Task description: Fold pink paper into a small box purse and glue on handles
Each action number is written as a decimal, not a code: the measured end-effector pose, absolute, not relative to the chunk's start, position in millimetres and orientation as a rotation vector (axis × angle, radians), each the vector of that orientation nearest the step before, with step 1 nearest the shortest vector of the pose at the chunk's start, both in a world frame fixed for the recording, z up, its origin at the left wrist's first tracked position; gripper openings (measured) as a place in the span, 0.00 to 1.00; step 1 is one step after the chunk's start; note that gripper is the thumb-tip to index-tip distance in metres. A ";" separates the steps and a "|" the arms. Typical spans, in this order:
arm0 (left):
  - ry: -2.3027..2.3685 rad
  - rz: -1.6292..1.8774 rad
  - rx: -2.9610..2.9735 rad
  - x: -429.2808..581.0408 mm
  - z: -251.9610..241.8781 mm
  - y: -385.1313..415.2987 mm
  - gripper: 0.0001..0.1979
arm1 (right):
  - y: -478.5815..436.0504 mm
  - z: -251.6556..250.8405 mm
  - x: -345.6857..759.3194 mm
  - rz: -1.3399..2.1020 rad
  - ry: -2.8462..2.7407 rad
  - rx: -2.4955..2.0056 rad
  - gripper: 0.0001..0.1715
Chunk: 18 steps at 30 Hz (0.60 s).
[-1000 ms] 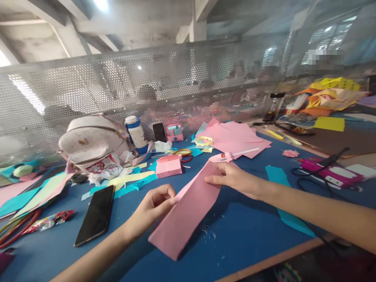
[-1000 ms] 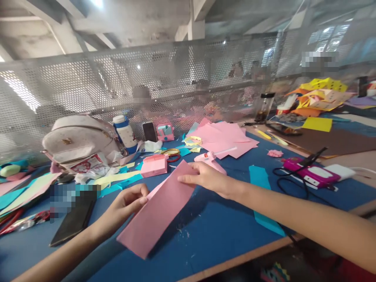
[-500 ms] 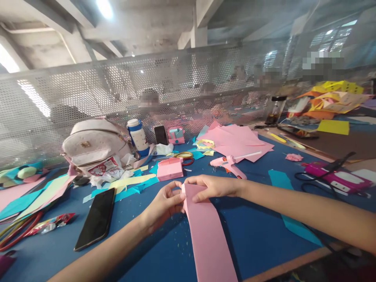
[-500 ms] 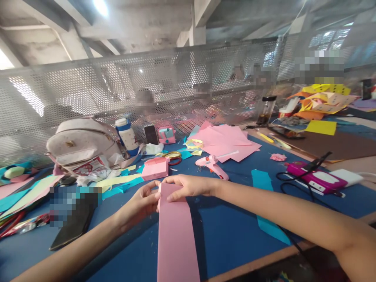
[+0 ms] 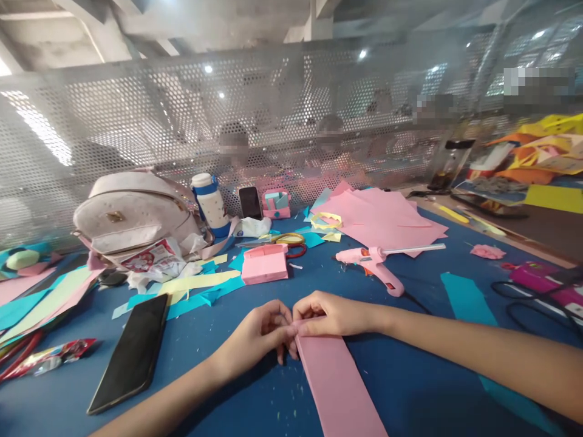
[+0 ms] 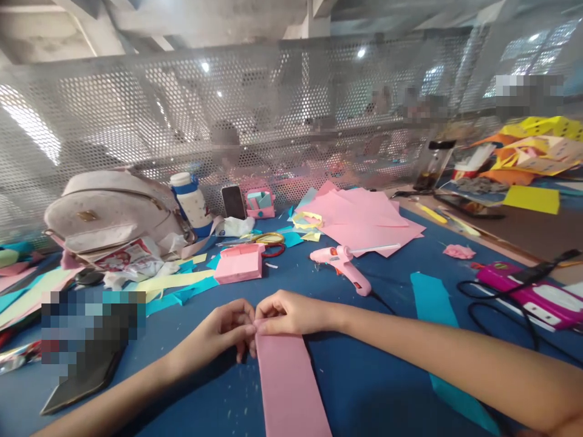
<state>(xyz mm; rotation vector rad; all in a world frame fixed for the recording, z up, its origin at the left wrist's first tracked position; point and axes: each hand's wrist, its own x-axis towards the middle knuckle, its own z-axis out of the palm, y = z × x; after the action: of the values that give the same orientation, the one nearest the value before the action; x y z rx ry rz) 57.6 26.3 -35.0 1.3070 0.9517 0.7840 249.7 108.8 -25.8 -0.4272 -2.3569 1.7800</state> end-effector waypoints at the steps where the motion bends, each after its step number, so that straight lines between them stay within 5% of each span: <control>1: 0.969 0.758 1.337 57.4 -33.8 25.8 0.17 | 107.8 -25.8 250.1 1.796 -2.351 -0.421 0.17; 18: 1.126 0.847 1.187 61.3 -37.4 19.6 0.18 | 101.1 -24.9 250.6 1.761 -2.334 -0.472 0.14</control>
<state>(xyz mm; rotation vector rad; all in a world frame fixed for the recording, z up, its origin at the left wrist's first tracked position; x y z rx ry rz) 61.3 19.6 -37.4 1.1873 1.1256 0.8469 250.6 101.1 -24.9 -0.4723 -2.3344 1.7612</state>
